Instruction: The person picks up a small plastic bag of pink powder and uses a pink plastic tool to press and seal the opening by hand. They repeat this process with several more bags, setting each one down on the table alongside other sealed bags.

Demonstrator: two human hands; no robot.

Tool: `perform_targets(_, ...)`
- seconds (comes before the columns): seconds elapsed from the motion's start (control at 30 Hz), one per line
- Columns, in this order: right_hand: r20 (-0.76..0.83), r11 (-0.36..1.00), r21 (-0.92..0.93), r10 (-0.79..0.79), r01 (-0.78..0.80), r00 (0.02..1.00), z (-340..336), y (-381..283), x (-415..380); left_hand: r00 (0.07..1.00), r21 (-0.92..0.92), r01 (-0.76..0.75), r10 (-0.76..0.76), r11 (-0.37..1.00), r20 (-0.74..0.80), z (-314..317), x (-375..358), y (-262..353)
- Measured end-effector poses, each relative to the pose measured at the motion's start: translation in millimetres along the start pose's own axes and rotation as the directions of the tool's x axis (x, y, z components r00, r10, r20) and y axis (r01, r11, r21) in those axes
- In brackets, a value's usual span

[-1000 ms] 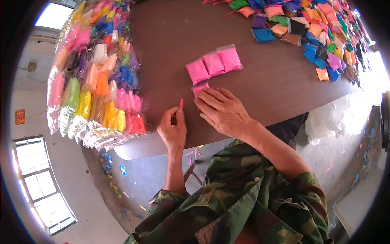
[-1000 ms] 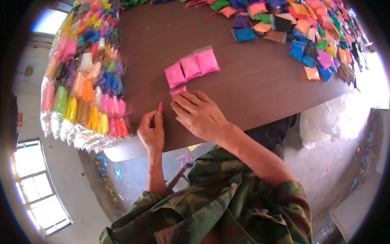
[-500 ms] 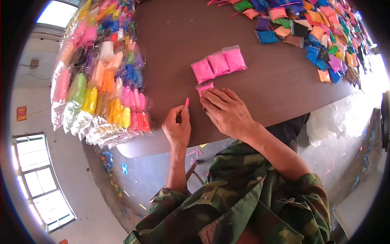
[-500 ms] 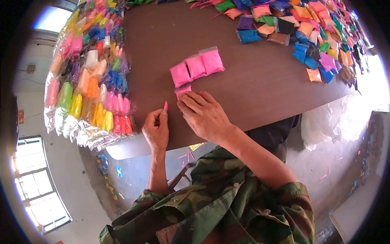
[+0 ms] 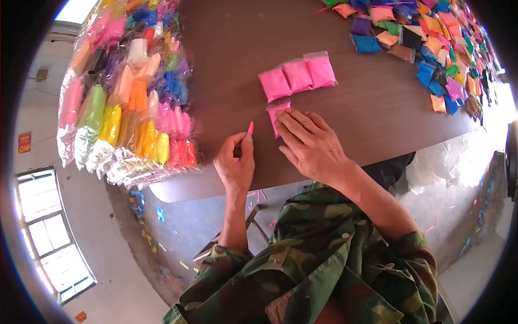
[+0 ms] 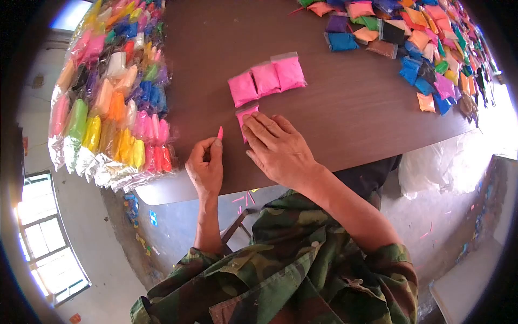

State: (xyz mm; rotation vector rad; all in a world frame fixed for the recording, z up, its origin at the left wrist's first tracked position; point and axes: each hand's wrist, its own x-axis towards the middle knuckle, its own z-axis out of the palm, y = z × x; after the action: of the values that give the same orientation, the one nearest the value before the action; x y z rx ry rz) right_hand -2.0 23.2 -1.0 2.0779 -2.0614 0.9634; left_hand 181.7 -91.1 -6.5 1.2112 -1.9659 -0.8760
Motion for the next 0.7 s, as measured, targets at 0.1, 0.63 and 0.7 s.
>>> perform_targets(0.1, 0.017, 1.0, 0.003, 0.019, -0.019, 1.0, 4, -2, -2, 0.999, -0.008, 0.043, -0.043, 0.999, 0.022, -1, -1, -2)
perform_targets(0.63, -0.096, 0.991, 0.12, 0.075, -0.063, 0.993, -13, 3, -20, 1.0, 0.044, -0.013, 0.013, 0.999, 0.003, -1, 0, -6)
perform_targets(0.7, -0.105, 0.989, 0.115, 0.103, -0.091, 0.989, -16, 4, -26, 0.999, 0.042, -0.035, 0.034, 0.999, 0.005, 0, 2, -5)
